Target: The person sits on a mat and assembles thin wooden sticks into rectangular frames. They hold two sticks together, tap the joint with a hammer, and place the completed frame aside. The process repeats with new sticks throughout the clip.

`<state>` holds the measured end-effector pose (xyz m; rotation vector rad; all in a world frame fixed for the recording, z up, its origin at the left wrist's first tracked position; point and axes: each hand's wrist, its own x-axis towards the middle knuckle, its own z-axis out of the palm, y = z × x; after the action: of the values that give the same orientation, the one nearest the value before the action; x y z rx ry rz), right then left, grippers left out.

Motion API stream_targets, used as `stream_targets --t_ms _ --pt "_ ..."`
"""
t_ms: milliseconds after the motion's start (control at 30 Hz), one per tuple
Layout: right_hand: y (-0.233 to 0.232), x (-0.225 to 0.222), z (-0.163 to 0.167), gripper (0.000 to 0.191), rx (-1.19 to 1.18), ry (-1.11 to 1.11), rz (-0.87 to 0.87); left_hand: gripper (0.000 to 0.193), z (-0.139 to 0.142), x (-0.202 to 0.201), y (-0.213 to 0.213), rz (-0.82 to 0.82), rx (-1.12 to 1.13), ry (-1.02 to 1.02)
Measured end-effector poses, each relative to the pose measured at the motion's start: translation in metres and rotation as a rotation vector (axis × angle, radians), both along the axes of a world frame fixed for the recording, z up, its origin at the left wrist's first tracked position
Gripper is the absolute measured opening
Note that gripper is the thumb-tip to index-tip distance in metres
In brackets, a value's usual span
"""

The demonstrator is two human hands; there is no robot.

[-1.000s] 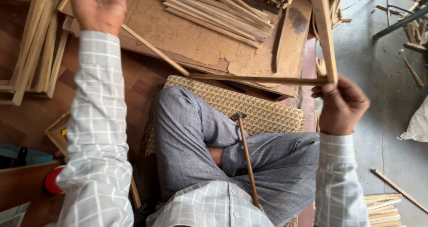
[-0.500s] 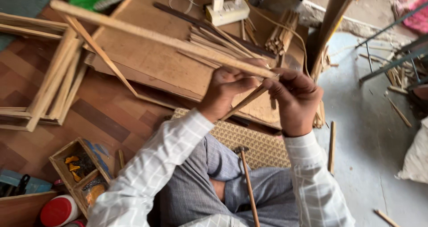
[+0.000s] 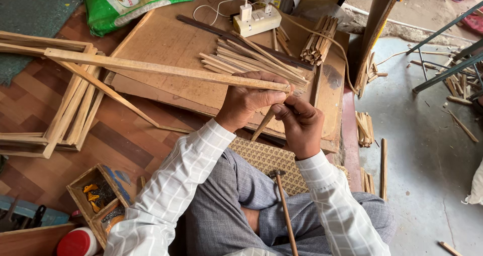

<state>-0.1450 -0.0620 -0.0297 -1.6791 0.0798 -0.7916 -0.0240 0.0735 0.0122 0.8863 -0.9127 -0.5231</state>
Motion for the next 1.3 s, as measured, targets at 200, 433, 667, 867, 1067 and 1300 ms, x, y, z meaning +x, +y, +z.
stream_targets --t_ms 200,433,667,867,1067,1300 --pt "0.006 -0.002 0.009 0.022 -0.019 0.009 -0.053 0.024 0.006 -0.004 0.002 0.064 0.017 -0.049" --pt "0.010 -0.001 0.013 0.027 -0.055 0.071 -0.109 0.017 0.009 0.001 -0.005 0.021 -0.024 -0.049" --pt "0.000 -0.086 -0.100 0.043 -0.210 0.562 -0.196 0.013 0.004 0.009 -0.015 -0.143 -0.146 0.104" --pt "0.034 -0.227 -0.232 0.059 -0.281 0.843 -0.250 0.015 -0.004 0.012 -0.021 -0.110 -0.183 0.048" --pt "0.017 -0.225 -0.159 0.037 0.757 0.903 -0.219 0.014 -0.003 0.012 -0.027 -0.091 -0.172 0.041" --pt "-0.030 -0.182 0.038 0.032 -0.470 0.269 -0.423 0.016 -0.004 0.011 -0.030 -0.085 -0.204 0.056"
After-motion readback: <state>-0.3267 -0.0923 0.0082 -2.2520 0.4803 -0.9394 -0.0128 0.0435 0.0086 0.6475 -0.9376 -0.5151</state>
